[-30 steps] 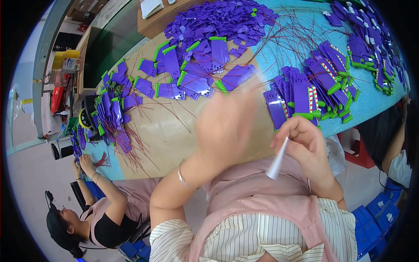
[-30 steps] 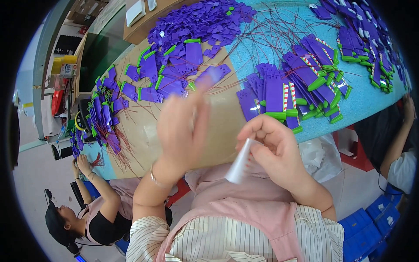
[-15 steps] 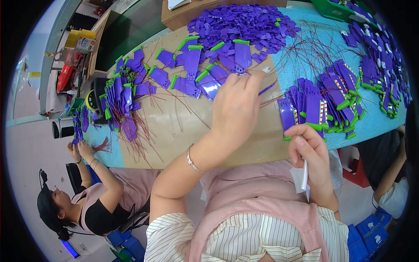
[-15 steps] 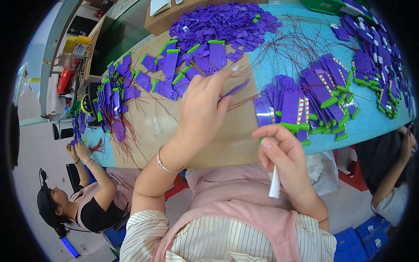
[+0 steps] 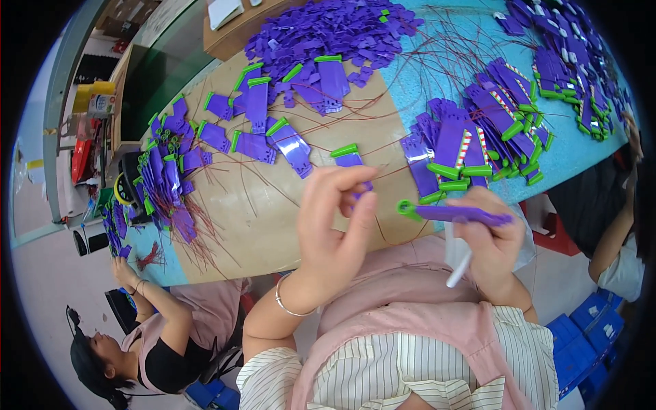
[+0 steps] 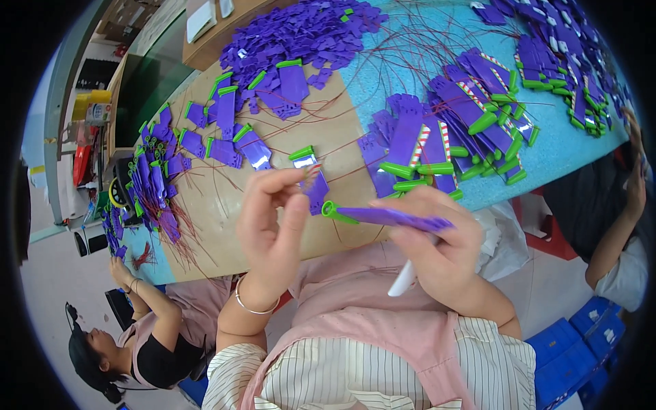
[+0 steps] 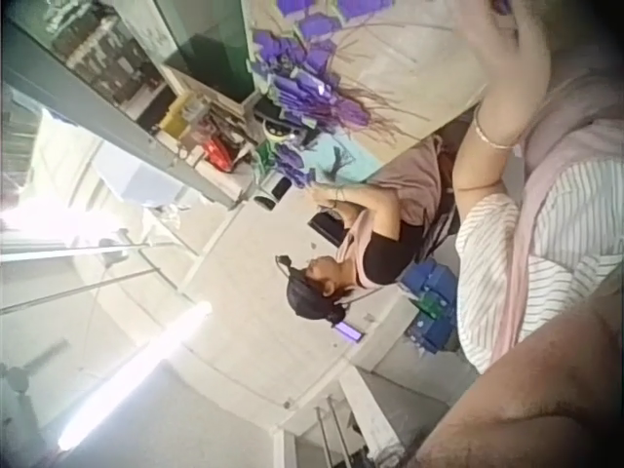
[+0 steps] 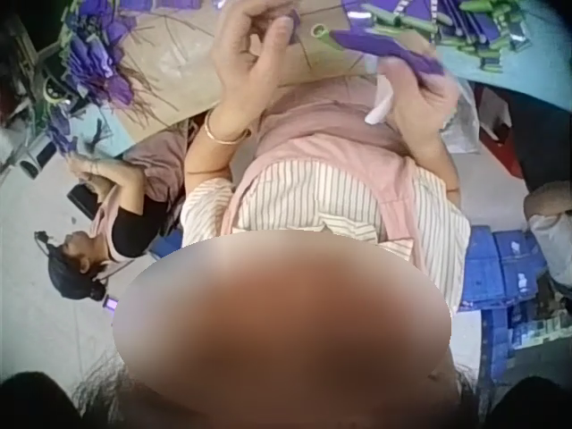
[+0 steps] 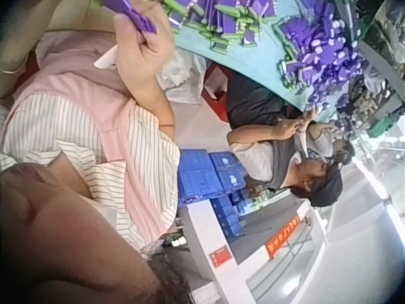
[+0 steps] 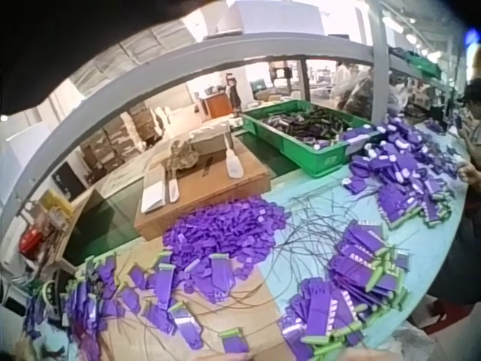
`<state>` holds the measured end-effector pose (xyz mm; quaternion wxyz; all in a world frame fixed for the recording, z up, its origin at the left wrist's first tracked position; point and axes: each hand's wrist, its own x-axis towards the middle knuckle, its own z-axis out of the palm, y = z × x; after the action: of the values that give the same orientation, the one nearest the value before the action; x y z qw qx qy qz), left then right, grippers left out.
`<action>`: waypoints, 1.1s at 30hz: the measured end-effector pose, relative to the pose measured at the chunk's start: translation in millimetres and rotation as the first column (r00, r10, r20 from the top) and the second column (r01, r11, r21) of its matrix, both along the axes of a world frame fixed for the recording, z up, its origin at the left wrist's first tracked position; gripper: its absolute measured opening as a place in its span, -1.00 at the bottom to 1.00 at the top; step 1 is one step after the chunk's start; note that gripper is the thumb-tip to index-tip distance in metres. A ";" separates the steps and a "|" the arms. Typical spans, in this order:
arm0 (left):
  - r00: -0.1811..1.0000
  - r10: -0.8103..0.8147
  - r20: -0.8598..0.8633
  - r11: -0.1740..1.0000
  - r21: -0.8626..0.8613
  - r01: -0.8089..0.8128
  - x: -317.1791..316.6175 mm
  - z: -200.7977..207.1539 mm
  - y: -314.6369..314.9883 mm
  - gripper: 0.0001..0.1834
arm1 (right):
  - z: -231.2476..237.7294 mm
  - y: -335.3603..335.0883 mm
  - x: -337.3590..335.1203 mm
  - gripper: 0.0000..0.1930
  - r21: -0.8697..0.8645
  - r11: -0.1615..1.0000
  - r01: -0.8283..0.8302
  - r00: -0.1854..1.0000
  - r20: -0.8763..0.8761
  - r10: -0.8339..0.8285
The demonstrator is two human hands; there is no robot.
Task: The person peels stickers from a backing sheet and attaches them onto plastic toy components by hand.
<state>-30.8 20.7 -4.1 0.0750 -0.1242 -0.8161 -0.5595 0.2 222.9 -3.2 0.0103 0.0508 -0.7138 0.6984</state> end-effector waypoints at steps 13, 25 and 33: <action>0.800 -0.362 0.479 0.715 0.693 -0.092 21.2 10.0 13.1 -0.85 | 5.3 -14.8 -7.2 -0.83 -0.490 0.869 -0.067 0.758 0.542 0.364; 0.882 -0.234 0.408 0.798 0.599 -0.065 27.4 9.8 20.1 -0.87 | 5.1 -18.4 -5.6 -0.82 -0.430 0.901 -0.065 0.792 0.527 0.308; 0.892 -0.222 0.394 0.811 0.582 -0.055 27.1 6.6 21.2 -0.86 | 4.3 -17.4 -4.9 -0.81 -0.410 0.909 -0.071 0.789 0.535 0.303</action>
<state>-3.6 41.9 2.6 -0.1042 -0.0013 -0.5953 -0.7967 -4.7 205.5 1.1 -0.2719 -0.0985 -0.5287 0.7980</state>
